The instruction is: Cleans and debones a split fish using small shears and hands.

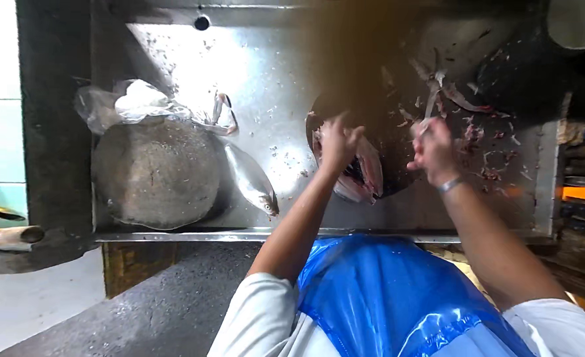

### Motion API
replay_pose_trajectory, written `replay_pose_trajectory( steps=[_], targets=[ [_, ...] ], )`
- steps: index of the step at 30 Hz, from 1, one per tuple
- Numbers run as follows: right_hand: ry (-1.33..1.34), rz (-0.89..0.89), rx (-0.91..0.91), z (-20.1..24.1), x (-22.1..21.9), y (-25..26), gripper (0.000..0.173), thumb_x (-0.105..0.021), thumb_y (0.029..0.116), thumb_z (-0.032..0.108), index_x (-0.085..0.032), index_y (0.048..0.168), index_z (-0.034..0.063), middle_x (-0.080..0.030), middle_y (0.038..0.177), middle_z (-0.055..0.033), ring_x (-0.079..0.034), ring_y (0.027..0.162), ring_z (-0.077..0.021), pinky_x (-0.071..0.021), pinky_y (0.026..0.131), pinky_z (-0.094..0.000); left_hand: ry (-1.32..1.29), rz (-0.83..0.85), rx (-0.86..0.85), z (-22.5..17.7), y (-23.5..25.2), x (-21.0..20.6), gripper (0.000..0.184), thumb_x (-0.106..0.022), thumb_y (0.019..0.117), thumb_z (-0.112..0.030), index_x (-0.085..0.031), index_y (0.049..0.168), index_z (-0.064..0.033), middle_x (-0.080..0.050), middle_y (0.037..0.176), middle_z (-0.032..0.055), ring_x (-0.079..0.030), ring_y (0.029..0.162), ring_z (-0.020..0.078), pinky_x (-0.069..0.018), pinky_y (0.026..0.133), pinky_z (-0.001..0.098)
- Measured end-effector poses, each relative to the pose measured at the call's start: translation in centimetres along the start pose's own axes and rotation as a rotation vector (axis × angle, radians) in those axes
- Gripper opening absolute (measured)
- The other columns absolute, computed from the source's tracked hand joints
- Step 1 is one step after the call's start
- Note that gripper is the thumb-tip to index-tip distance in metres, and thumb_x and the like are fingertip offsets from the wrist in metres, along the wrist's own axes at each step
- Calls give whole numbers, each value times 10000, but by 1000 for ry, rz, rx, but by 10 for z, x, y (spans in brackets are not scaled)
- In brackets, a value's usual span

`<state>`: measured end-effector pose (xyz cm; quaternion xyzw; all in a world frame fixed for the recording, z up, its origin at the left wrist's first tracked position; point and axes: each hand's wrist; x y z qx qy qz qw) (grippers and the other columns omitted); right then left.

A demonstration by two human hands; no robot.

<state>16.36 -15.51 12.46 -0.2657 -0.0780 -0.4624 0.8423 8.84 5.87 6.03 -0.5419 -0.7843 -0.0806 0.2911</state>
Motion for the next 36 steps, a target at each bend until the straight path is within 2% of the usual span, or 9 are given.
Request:
replay_pose_trajectory(
  steps=[2, 4, 6, 9, 12, 16, 21, 31, 36],
  targets=[
    [-407, 21, 201, -33, -27, -32, 348, -687, 957, 226, -607, 1208, -2, -673, 871, -175, -667, 714, -309, -578, 637, -534, -518, 185, 89, -29, -36, -27, 441, -362, 1128, -315, -628, 1301, -10, -697, 1214, 133, -669, 1109, 185, -553, 982, 392],
    [-671, 72, 300, -51, -44, -57, 368, -745, 899, 296, -669, 1116, 8, -690, 830, -194, -696, 735, -395, -549, 630, -626, -836, 187, 279, -34, -60, -47, 508, -281, 1145, -332, -638, 1056, 18, -732, 913, 97, -711, 808, 176, -606, 750, 379],
    [-764, 58, 352, -53, -33, -61, 467, -724, 904, 288, -638, 1307, 69, -727, 901, -193, -705, 745, -417, -538, 652, -651, -903, -42, 347, -15, -50, -37, 480, -281, 1146, -301, -612, 1024, 25, -735, 846, 107, -727, 742, 206, -625, 711, 409],
    [-912, -57, 377, -70, 3, -49, 730, -601, 977, 383, -340, 1626, 172, -707, 842, -186, -645, 606, -394, -514, 560, -604, -476, -254, 88, 28, -9, 9, 327, -371, 1064, -71, -607, 1267, 32, -710, 1139, 124, -701, 989, 172, -590, 882, 379],
    [-1066, 64, 52, -80, 24, -26, 875, -656, 949, 395, -157, 1667, 360, -706, 863, -256, -667, 722, -492, -497, 617, -677, 34, -119, -4, 30, 26, 37, 341, -659, 950, -240, -712, 1285, -202, -657, 1344, 41, -581, 1267, 235, -460, 1052, 527],
    [-1084, 181, 181, -55, -2, -6, 752, -620, 926, 432, -305, 1609, 470, -721, 838, -206, -688, 766, -457, -504, 682, -667, 365, 179, 24, 32, 60, 22, 306, -713, 906, -427, -749, 1200, -349, -666, 1335, -37, -483, 1376, 311, -360, 1025, 718],
    [-1174, 299, 332, -30, -33, 29, 723, -584, 918, 397, -327, 1583, 517, -709, 807, -165, -686, 737, -417, -498, 641, -625, 404, 236, 87, 38, 70, 21, 263, -703, 907, -412, -762, 1160, -372, -711, 1254, -63, -502, 1362, 289, -362, 1032, 702],
    [-1326, 484, 381, -7, -44, 63, 720, -612, 943, 382, -320, 1592, 491, -725, 908, -189, -688, 813, -426, -484, 752, -646, 407, 236, 99, 41, 73, 18, 274, -705, 910, -441, -759, 1167, -365, -695, 1272, -37, -472, 1388, 301, -359, 1046, 706],
    [-1357, 521, 358, 12, -50, 72, 724, -649, 899, 400, -376, 1566, 480, -717, 852, -176, -688, 794, -427, -487, 708, -653, 406, 230, 101, 42, 74, 17, 260, -701, 907, -457, -761, 1151, -390, -699, 1257, -62, -482, 1373, 282, -364, 1027, 686]
  ],
)
Point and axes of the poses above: each hand's wrist, its own y-axis towards the middle knuckle, its own x-axis out of the back of the hand, z = x × y
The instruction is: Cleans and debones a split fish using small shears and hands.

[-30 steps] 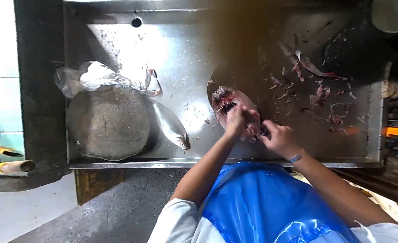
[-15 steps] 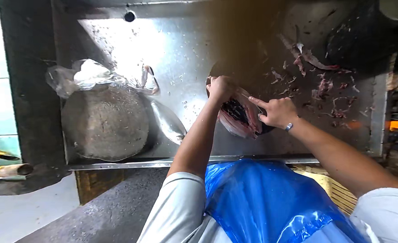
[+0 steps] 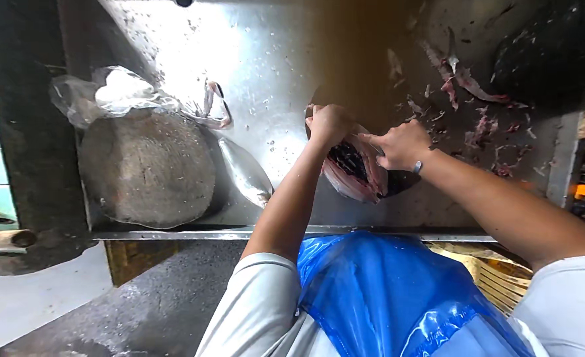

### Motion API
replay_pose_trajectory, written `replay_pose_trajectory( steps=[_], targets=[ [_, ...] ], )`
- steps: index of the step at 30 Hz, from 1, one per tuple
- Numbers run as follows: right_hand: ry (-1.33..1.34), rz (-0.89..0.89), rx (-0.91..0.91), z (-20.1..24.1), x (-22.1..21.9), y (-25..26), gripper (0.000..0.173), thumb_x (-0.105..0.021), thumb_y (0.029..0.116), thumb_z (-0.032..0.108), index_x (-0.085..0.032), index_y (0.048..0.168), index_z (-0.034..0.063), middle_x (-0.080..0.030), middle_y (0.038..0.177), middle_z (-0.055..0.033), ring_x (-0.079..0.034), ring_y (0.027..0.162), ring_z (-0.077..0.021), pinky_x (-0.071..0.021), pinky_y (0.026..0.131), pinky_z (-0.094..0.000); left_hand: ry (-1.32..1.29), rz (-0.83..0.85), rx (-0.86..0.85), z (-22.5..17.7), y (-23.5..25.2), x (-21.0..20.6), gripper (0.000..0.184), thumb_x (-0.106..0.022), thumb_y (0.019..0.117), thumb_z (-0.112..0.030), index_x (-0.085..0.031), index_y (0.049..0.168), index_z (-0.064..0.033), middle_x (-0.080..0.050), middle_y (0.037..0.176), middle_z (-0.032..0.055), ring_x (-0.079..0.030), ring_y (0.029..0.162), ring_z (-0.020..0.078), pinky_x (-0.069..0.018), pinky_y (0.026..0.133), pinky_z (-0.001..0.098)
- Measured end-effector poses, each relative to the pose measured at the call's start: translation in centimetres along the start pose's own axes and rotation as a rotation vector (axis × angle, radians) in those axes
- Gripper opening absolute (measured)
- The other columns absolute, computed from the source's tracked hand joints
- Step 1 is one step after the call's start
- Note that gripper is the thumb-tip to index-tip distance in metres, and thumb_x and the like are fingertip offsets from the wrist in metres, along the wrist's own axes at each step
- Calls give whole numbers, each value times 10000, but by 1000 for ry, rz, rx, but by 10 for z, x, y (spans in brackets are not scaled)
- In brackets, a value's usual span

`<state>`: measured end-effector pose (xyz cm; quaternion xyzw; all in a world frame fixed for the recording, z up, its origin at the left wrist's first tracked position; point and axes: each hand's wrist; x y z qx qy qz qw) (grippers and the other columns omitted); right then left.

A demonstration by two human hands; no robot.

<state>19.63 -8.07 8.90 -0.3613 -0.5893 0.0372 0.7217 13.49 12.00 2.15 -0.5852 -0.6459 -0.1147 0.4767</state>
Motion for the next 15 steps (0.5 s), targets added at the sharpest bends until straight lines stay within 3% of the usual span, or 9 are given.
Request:
replay_pose_trajectory(
  steps=[5, 9, 11, 12, 13, 14, 15],
  targets=[
    [-16, 35, 15, -4, 5, -5, 734, -652, 892, 410, -373, 1567, 487, -714, 841, -168, -687, 779, -414, -495, 666, -626, -1, 12, 3, -2, -2, 2, 267, -713, 907, -414, -758, 1166, -368, -696, 1256, -32, -476, 1376, 295, -367, 1027, 684],
    [22, -11, 52, -12, -14, 4, 715, -599, 943, 363, -327, 1596, 464, -716, 831, -175, -688, 776, -431, -499, 685, -631, 34, 42, -66, -3, -7, 5, 549, -869, 755, -430, -708, 1273, -347, -665, 1298, -16, -450, 1381, 334, -354, 1021, 728],
    [207, -7, -1, -10, -8, 4, 638, -608, 941, 279, -462, 1547, 418, -739, 958, -197, -701, 900, -438, -513, 763, -652, 71, 23, -67, -5, -10, 2, 585, -891, 725, -420, -694, 1270, -339, -659, 1318, -40, -442, 1391, 336, -364, 1005, 730],
    [404, 24, -65, -8, 5, 1, 564, -653, 939, 252, -569, 1484, 370, -744, 1074, -191, -698, 1001, -419, -523, 836, -669, 74, 12, -72, -6, -11, 0, 578, -894, 724, -395, -697, 1263, -326, -660, 1317, -40, -442, 1391, 342, -365, 1001, 733],
    [612, 29, -113, -7, 20, -1, 478, -706, 921, 226, -671, 1392, 296, -748, 1108, -158, -705, 1003, -365, -541, 853, -650, 68, 4, -77, -8, -11, 1, 567, -900, 725, -372, -704, 1254, -315, -661, 1312, -31, -444, 1387, 350, -359, 1000, 740],
    [789, 15, -137, -7, 36, -7, 406, -746, 914, 202, -724, 1317, 239, -753, 1070, -109, -700, 894, -282, -563, 794, -575, 65, 3, -83, -9, -11, 1, 553, -900, 728, -358, -711, 1245, -305, -662, 1310, -24, -446, 1381, 353, -355, 998, 741],
    [926, -27, -140, -5, 49, -18, 357, -761, 922, 185, -741, 1277, 209, -732, 987, -64, -614, 714, -185, -525, 662, -458, 70, 7, -86, -8, -12, 1, 539, -892, 731, -362, -713, 1236, -302, -661, 1309, -25, -446, 1378, 350, -355, 990, 736]
  ],
)
Point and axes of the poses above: each hand's wrist, its own y-axis towards the middle knuckle, its own x-axis out of the back of the hand, z = x × y
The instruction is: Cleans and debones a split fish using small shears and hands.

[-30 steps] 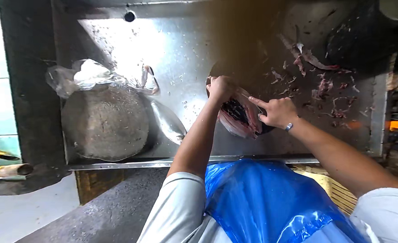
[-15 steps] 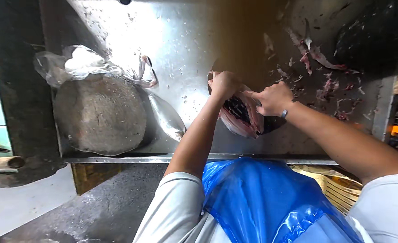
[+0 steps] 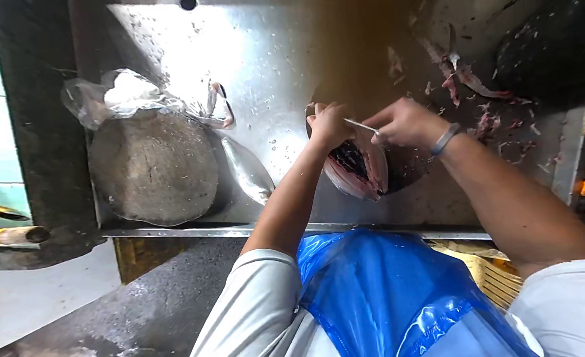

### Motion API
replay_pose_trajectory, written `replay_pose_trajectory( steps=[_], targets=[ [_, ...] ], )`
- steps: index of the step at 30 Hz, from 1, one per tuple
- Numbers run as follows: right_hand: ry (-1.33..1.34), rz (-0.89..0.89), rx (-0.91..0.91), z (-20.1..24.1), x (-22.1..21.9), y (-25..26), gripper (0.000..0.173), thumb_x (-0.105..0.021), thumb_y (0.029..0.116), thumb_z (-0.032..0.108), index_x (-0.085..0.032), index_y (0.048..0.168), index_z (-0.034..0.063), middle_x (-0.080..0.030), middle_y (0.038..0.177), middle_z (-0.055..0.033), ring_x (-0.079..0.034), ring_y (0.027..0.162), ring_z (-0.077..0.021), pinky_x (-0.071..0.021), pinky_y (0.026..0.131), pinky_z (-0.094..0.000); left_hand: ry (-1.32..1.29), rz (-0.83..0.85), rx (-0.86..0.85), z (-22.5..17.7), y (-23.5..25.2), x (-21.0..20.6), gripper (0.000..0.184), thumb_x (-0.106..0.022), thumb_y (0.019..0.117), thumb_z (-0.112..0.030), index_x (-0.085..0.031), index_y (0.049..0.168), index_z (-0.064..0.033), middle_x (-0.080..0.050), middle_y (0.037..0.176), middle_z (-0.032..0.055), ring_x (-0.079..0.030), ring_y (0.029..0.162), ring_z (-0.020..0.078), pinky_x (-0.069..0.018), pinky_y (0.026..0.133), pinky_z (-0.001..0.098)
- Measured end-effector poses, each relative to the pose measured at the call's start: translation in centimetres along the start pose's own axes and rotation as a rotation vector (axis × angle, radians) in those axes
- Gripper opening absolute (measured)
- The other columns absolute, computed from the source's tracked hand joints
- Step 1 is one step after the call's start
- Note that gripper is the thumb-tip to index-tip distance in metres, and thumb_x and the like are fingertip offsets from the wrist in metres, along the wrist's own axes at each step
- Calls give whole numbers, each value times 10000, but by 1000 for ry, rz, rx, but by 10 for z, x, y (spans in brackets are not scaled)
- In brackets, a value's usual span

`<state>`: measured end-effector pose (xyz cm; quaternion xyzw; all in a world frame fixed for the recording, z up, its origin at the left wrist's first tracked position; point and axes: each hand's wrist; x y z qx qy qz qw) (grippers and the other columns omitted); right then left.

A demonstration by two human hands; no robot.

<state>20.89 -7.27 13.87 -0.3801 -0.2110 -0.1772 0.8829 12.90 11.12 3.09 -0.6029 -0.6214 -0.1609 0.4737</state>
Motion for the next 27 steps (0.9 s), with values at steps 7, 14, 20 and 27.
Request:
replay_pose_trajectory(
  steps=[7, 14, 20, 27],
  targets=[
    [-518, -433, -67, -73, -28, -40, 528, -684, 918, 374, -627, 1351, 77, -685, 1165, -287, -661, 1003, -540, -448, 840, -785, -43, -35, -103, 18, -3, -2, 588, -871, 776, -359, -677, 1325, -276, -648, 1345, 35, -472, 1369, 353, -377, 1038, 697],
    [-550, -307, -87, -36, -85, -18, 469, -613, 887, 506, -711, 1113, 107, -734, 1012, -173, -704, 971, -392, -479, 865, -674, 23, -92, -109, 18, -8, -4, 551, -802, 840, -396, -659, 1371, -378, -608, 1377, 66, -470, 1352, 363, -403, 1027, 658],
    [-566, -329, -31, -35, -80, -35, 262, -550, 965, 275, -694, 944, 56, -726, 879, -186, -716, 890, -397, -513, 788, -633, 58, -83, -84, 19, -6, -7, 602, -809, 841, -446, -630, 1412, -381, -595, 1417, 64, -456, 1375, 359, -401, 1036, 651],
    [-554, -289, -107, -32, -88, -6, 335, -576, 932, 361, -705, 1043, 72, -734, 992, -189, -705, 977, -403, -484, 839, -663, 48, -63, -86, 17, -4, -5, 621, -809, 840, -435, -618, 1427, -368, -590, 1408, 79, -453, 1368, 366, -389, 1035, 667]
  ],
)
Point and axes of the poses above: each hand's wrist, its own y-axis towards the middle knuckle, its own x-axis out of the back of the hand, z = x × y
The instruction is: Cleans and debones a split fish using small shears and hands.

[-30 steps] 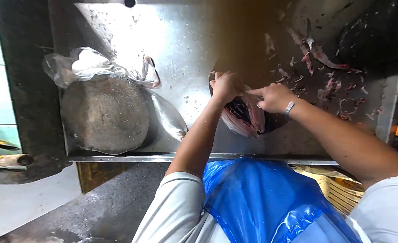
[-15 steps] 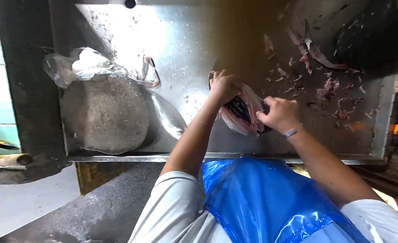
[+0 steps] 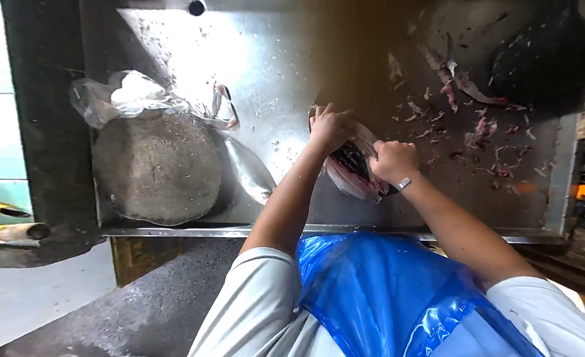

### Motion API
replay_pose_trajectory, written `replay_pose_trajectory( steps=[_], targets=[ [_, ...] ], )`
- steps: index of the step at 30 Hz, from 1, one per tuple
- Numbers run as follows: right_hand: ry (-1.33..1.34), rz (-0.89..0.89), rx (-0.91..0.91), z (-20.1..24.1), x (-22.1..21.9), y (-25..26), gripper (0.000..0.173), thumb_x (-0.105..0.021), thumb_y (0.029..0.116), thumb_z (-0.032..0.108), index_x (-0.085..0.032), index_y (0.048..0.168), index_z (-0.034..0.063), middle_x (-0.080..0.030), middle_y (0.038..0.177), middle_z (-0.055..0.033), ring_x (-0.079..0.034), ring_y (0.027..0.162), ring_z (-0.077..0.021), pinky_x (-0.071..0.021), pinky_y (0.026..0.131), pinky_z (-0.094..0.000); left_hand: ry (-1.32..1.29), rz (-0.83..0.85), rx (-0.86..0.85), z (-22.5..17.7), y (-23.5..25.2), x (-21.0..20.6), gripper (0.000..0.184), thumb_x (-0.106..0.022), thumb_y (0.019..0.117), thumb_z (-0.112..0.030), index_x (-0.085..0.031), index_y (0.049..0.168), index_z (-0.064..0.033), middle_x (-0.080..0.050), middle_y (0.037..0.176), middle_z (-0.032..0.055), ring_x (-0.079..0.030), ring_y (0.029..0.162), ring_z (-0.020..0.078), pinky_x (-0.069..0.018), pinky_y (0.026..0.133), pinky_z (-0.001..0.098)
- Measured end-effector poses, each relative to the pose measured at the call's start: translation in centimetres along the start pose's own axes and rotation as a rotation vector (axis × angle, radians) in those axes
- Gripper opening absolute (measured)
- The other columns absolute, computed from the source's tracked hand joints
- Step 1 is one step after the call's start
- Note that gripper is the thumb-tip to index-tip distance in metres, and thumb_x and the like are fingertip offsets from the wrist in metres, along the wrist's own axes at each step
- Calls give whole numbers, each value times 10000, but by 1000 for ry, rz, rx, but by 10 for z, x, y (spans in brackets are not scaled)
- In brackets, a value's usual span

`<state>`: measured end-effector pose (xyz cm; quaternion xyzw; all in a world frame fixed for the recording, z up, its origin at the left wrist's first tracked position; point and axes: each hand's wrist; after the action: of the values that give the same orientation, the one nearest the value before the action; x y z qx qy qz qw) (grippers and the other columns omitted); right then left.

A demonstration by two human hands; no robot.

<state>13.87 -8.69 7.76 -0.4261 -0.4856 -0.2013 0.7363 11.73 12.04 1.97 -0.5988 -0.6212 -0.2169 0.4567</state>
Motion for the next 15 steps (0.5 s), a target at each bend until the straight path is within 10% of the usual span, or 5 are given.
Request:
replay_pose_trajectory(
  steps=[2, 6, 9, 15],
  targets=[
    [81, -96, 31, 0, 14, -11, 260, -580, 938, 283, -717, 987, 67, -738, 933, -180, -715, 930, -391, -503, 821, -645, -2, -1, -11, 1, 0, 3, 604, -815, 843, -429, -631, 1414, -355, -593, 1402, 80, -454, 1366, 370, -390, 1032, 673],
    [130, -422, 94, -62, 10, -41, 375, -622, 961, 294, -694, 1239, 52, -739, 1084, -196, -715, 940, -402, -518, 835, -652, -23, -17, -10, 4, 2, -1, 636, -829, 827, -429, -623, 1425, -362, -592, 1403, 80, -457, 1361, 372, -390, 1036, 671],
    [116, -186, -154, -82, 2, -41, 459, -676, 954, 356, -670, 1289, 43, -688, 1211, -245, -663, 1093, -472, -444, 947, -734, -23, -5, -3, 3, 0, -1, 645, -831, 822, -426, -620, 1428, -361, -586, 1412, 75, -455, 1365, 363, -384, 1041, 664],
    [42, -37, -28, 2, -2, -8, 369, -613, 914, 410, -718, 1046, 82, -735, 1022, -178, -699, 999, -390, -477, 877, -664, -1, 5, -1, 2, -1, 1, 637, -807, 833, -430, -611, 1437, -369, -578, 1422, 81, -444, 1378, 372, -399, 1024, 662]
  ],
)
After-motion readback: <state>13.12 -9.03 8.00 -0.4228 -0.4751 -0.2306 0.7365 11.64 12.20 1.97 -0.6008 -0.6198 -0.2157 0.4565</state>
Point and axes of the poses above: each hand's wrist, its own y-axis towards the middle knuckle, its own x-axis out of the back of the hand, z = x × y
